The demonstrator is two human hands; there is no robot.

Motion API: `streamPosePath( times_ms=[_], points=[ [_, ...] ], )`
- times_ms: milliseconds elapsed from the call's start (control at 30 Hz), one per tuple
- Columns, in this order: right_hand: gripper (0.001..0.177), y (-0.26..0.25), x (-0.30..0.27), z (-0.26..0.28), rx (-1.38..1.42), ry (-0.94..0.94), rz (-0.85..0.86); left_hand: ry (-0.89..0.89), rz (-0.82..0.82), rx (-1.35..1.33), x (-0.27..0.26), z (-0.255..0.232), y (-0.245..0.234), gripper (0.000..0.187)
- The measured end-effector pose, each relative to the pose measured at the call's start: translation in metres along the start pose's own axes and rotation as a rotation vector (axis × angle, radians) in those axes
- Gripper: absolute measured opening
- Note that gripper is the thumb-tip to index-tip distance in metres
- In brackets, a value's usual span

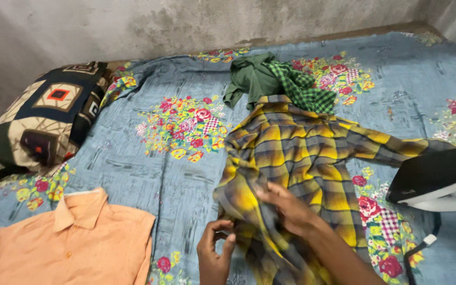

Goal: The person irons a yellow and black plaid shirt laid out on a bed. They smooth the fabric with their hands, use a white electric iron to press the back and sleeves, then flip the shirt to iron the front and collar.

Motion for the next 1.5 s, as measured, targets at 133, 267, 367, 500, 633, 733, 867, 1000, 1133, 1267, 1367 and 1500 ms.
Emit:
streamPosePath(
  times_ms=[133,267,367,500,633,733,867,1000,1133,1267,1367,1500],
  points=[
    [0.044,0.074,0.000,0.019,0.373,-0.184,0.083,0.230,-0.018,-0.037,-0.024,-0.036,-0.007,0.078],
    [0.049,0.131,0.004,0.023,0.448,-0.297,0.304,0.053,-0.030,-0.047,-0.032,-0.013,-0.009,0.094],
    [0.067,0.136,0.015,0.018,0.005,-0.357,0.184,-0.492,-0.044,-0.571,-0.040,0.026,-0.030,0.075],
    [0.087,0.118,0.018,-0.016,-0.857,-0.139,0.106,-0.477,-0.240,-0.724,-0.037,0.029,-0.082,0.079],
    [0.090,0.135,-0.020,-0.050,-0.711,-0.110,0.274,-0.524,-0.280,-0.563,-0.026,0.037,-0.098,0.083],
    [0.061,0.144,-0.023,-0.043,-0.939,-0.241,0.136,-0.470,-0.365,-0.399,-0.029,0.041,-0.103,0.089],
    [0.040,0.165,-0.011,-0.021,-1.089,-0.581,-0.034,0.057,-0.507,0.421,-0.057,-0.026,-0.127,0.098],
    [0.038,0.202,0.004,-0.017,-0.764,-0.535,0.203,0.508,-0.359,0.751,-0.051,-0.052,-0.117,0.093],
    [0.039,0.232,0.033,-0.014,-0.464,-0.221,0.470,0.198,-0.499,0.244,-0.001,0.032,-0.174,0.030],
    [0.025,0.172,0.117,0.034,-1.124,-0.811,0.073,0.036,-0.736,-0.387,0.095,0.094,-0.292,0.036],
    [0.020,0.077,0.200,0.048,-1.622,-0.589,-0.306,-0.014,-0.806,-0.520,0.146,0.097,-0.372,0.038],
    [0.042,-0.022,0.278,0.067,-1.720,-0.616,-0.297,-0.162,-0.882,-0.547,0.198,0.122,-0.452,0.037]
  ],
)
Point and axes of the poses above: each hand's wrist, its own x-axis towards the middle knuckle, its own y-axis out of the palm, z = x × y, the point moved 5 cm from there along x, towards the middle knuckle, and after that the axes turned 2 degrees about -z, right-handed, at the moved point
